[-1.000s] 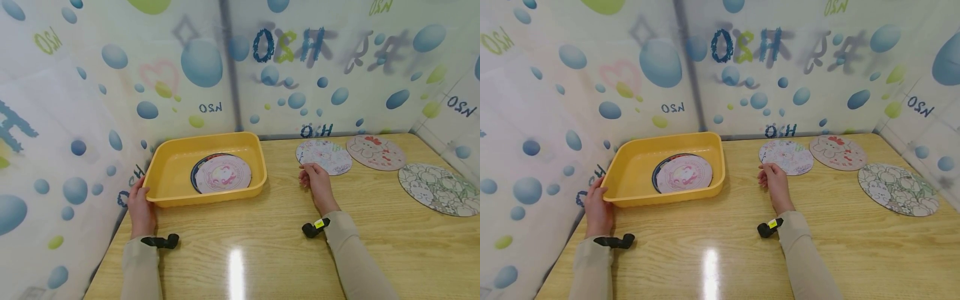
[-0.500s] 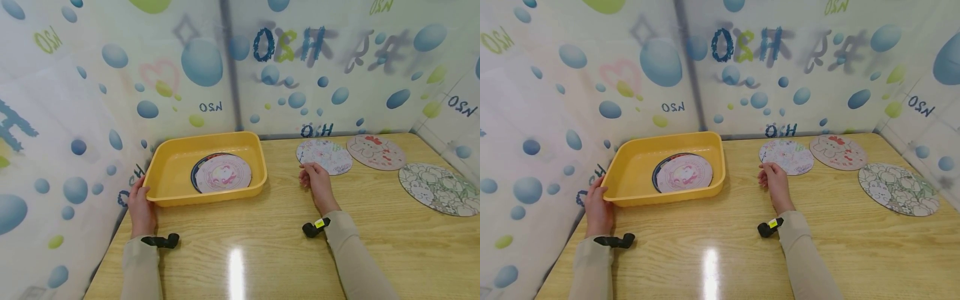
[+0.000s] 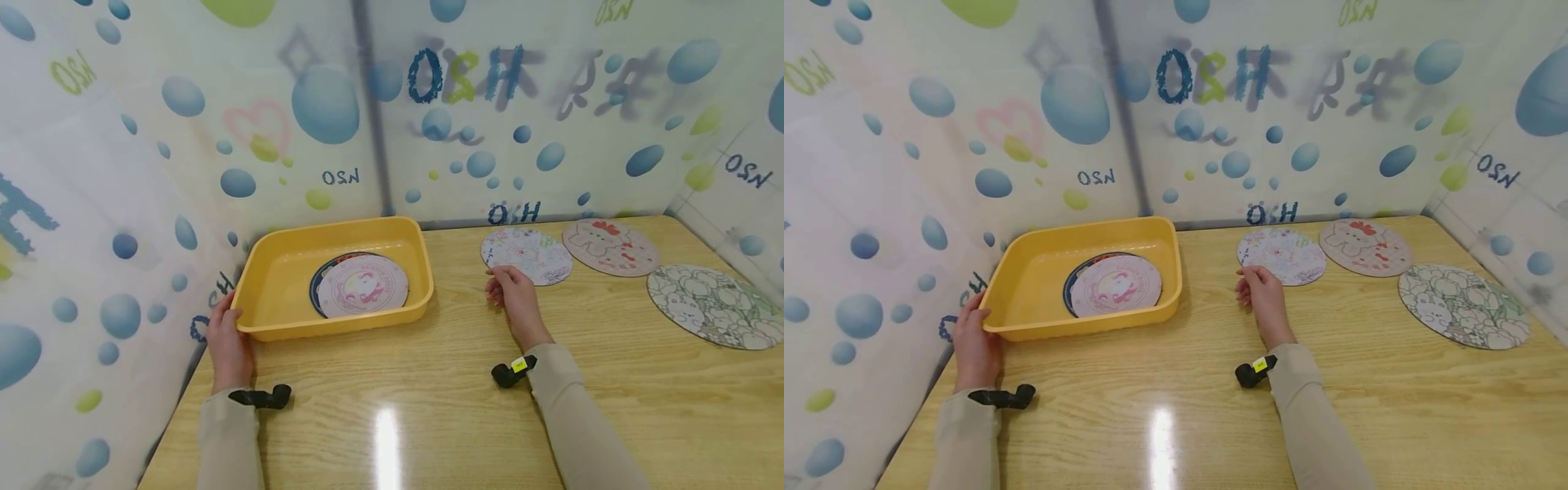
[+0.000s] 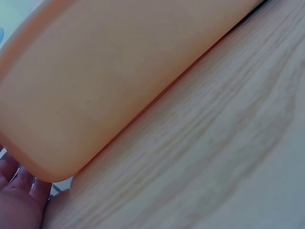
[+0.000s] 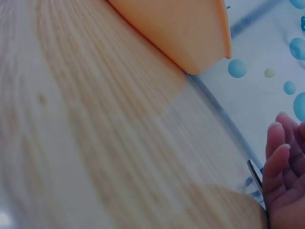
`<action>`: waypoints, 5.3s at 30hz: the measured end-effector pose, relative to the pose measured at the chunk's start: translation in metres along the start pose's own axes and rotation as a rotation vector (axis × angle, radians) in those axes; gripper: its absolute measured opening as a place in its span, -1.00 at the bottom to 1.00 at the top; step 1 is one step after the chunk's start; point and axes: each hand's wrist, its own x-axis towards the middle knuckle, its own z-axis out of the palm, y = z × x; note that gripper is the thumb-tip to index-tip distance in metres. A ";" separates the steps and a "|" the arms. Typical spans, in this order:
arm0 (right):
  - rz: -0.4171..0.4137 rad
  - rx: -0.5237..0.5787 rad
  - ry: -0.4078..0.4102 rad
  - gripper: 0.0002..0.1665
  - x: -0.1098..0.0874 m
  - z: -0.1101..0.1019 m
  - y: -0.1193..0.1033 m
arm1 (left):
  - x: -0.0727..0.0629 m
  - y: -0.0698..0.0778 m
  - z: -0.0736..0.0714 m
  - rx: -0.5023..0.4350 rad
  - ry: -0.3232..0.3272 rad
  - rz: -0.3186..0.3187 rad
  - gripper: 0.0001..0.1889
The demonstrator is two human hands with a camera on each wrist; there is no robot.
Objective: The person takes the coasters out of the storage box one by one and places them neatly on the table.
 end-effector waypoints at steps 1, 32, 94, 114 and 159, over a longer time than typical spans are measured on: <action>-0.004 0.001 -0.004 -0.61 0.000 0.000 0.000 | 0.000 0.000 0.000 -0.004 0.002 -0.003 -0.60; -0.018 -0.019 -0.020 -0.56 0.000 -0.002 0.002 | -0.001 -0.001 -0.001 -0.004 -0.011 -0.003 -0.60; 0.002 -0.035 -0.006 -0.58 0.000 -0.001 0.000 | -0.002 0.000 -0.001 0.008 -0.014 -0.015 -0.59; -0.008 -0.033 -0.012 -0.54 0.000 -0.001 0.000 | -0.002 0.002 -0.001 -0.001 -0.001 -0.031 -0.60; -0.014 -0.032 -0.013 -0.58 -0.001 -0.001 -0.001 | -0.001 0.001 -0.001 0.008 -0.012 -0.027 -0.61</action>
